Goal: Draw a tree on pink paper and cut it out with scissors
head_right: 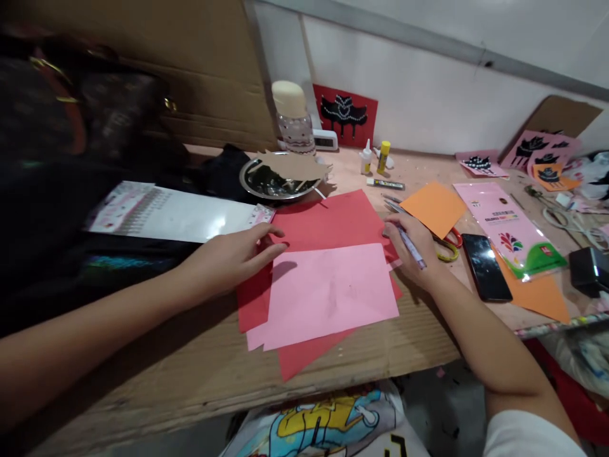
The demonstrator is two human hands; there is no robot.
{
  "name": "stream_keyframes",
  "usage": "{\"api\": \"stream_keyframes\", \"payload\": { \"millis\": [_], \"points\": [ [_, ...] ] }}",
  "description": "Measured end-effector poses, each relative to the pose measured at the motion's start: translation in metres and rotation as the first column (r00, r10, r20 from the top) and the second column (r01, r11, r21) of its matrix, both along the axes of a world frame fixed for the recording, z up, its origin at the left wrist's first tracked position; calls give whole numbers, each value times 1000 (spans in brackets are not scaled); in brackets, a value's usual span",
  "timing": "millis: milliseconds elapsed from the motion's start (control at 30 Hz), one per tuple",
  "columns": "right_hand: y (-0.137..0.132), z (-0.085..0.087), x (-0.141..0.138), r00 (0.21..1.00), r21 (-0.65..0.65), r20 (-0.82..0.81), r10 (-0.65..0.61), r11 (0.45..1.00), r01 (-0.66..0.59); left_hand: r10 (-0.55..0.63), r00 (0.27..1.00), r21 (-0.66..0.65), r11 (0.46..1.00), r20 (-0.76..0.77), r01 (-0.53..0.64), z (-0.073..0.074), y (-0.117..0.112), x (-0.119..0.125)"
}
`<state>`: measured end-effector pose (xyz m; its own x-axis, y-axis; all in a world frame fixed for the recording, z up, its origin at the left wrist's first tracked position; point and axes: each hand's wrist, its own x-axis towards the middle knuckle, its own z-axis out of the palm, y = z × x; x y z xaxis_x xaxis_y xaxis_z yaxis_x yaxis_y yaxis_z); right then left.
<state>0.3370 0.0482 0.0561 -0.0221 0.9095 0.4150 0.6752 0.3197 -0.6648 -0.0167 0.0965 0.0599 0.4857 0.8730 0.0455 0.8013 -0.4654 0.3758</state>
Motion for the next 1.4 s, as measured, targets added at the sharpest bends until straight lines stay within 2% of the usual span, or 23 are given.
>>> {"api": "stream_keyframes", "payload": {
  "millis": [133,333,600,800,933,1067,1133,1167,1233,1300,1400],
  "points": [
    [-1,1,-1,999,11,44,8,1000,-8,34,999,-86,996,22,-32,-9,-2,3],
    [-6,5,-8,996,-52,88,22,999,-17,-20,994,-151,988,111,37,-17,-1,6],
    [-2,2,-1,994,-39,106,14,999,-10,-51,954,-38,997,296,65,-29,-6,4],
    [-1,-7,3,1000,-153,27,-13,988,17,-53,923,-20,998,381,65,-30,-6,2],
    [-6,-9,0,997,-208,-78,18,978,-34,-28,908,-38,998,418,48,-29,-4,4],
    [-10,-5,-5,995,-277,-87,40,959,-63,2,883,-57,998,469,28,-27,-6,5],
    [-11,-3,-7,993,-234,-108,41,970,-65,28,860,-64,998,510,6,-25,-9,4],
    [-12,-1,-7,992,-170,-129,16,985,-38,44,843,-69,998,536,-8,-24,-11,4],
    [-10,2,-5,980,-8,-179,-89,996,89,77,801,-88,996,594,-31,-23,-13,4],
    [-3,4,0,956,87,-212,-201,971,223,96,760,-115,993,643,-29,-24,-13,5],
    [11,5,11,960,44,-147,-238,968,247,104,730,-152,988,676,-1,-28,-6,11]
  ]
}}
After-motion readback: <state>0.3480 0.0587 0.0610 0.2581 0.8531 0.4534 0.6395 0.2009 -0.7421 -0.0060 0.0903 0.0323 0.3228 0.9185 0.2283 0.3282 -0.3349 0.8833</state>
